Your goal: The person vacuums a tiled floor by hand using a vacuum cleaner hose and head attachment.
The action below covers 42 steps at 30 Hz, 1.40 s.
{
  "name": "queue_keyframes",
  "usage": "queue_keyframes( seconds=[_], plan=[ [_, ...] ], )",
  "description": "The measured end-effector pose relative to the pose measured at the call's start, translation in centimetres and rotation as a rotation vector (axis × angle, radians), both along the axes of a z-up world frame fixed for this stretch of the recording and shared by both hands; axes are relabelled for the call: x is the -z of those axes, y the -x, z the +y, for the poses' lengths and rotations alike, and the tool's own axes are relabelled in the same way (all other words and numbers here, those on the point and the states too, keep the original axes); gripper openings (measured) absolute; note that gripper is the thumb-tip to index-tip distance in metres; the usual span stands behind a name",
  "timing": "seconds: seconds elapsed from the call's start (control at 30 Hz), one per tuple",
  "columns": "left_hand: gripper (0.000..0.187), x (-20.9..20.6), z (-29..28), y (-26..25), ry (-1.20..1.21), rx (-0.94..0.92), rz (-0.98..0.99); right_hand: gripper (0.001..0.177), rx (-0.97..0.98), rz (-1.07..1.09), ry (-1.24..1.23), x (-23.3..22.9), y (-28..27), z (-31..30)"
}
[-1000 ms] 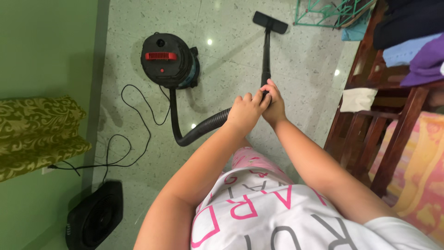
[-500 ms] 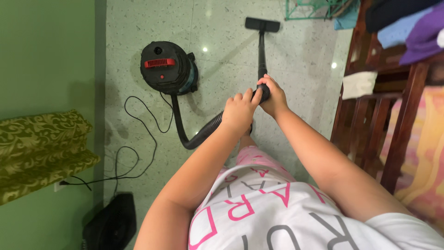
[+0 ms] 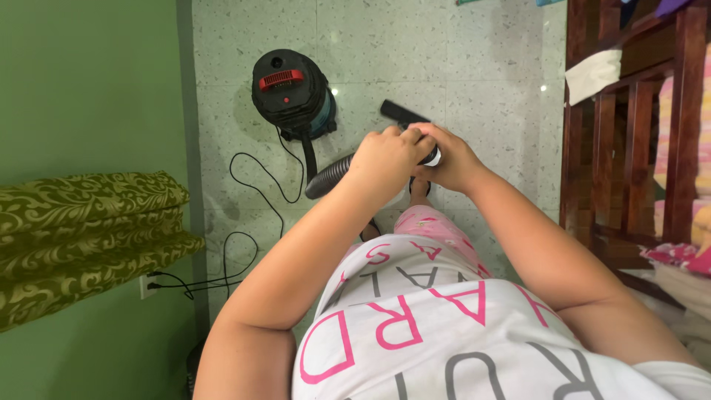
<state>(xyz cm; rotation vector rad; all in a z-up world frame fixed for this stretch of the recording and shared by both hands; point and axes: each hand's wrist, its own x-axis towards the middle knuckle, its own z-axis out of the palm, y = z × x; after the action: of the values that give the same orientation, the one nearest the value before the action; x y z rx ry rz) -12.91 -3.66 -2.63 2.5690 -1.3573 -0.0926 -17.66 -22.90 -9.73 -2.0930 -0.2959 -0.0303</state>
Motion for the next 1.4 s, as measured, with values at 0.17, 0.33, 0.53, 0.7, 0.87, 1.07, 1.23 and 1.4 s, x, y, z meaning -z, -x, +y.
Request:
queue_keyframes(
  seconds=[0.17, 0.33, 0.53, 0.7, 0.87, 1.07, 1.23, 1.4],
  plan=[
    [0.05, 0.0, 0.1, 0.6, -0.03, 0.021, -0.016, 0.049, 0.134, 0.209, 0.11, 0.4, 1.0, 1.3],
    [0.045, 3.0, -2.2, 0.2, -0.076, 0.025, 0.022, 0.049, 0.213, 0.142, 0.058, 2.7, 1.2, 0.5],
    [0.054, 8.4, -8.3, -3.1, -0.04, -0.033, 0.098, 0.039, 0.196, 0.093, 0.058, 6.5, -3.6, -5.6],
    [0.068, 12.2, -13.8, -6.1, -0.073, -0.095, 0.105, 0.037, 0.185, 0.051, 0.103, 10.3, -8.5, -11.9],
    [0.073, 14.9, -16.5, -8.1, -0.047, -0.28, 0.277, 0.036, 0.207, 0.159, 0.205, 13.1, -11.9, -16.5],
    [0.076, 15.2, -15.3, -8.6, -0.039, -0.404, 0.599, 0.043, 0.214, 0.297, 0.203, 15.3, -13.3, -17.7],
    [0.077, 10.8, -12.0, -8.5, 0.004, -0.42, 0.598, 0.045, 0.197, 0.268, 0.151, 14.8, -12.7, -14.6],
    [0.073, 5.2, -6.3, -6.6, 0.015, -0.426, 0.641, 0.051, 0.126, 0.215, 0.106, 10.3, -9.9, -9.9]
  ],
)
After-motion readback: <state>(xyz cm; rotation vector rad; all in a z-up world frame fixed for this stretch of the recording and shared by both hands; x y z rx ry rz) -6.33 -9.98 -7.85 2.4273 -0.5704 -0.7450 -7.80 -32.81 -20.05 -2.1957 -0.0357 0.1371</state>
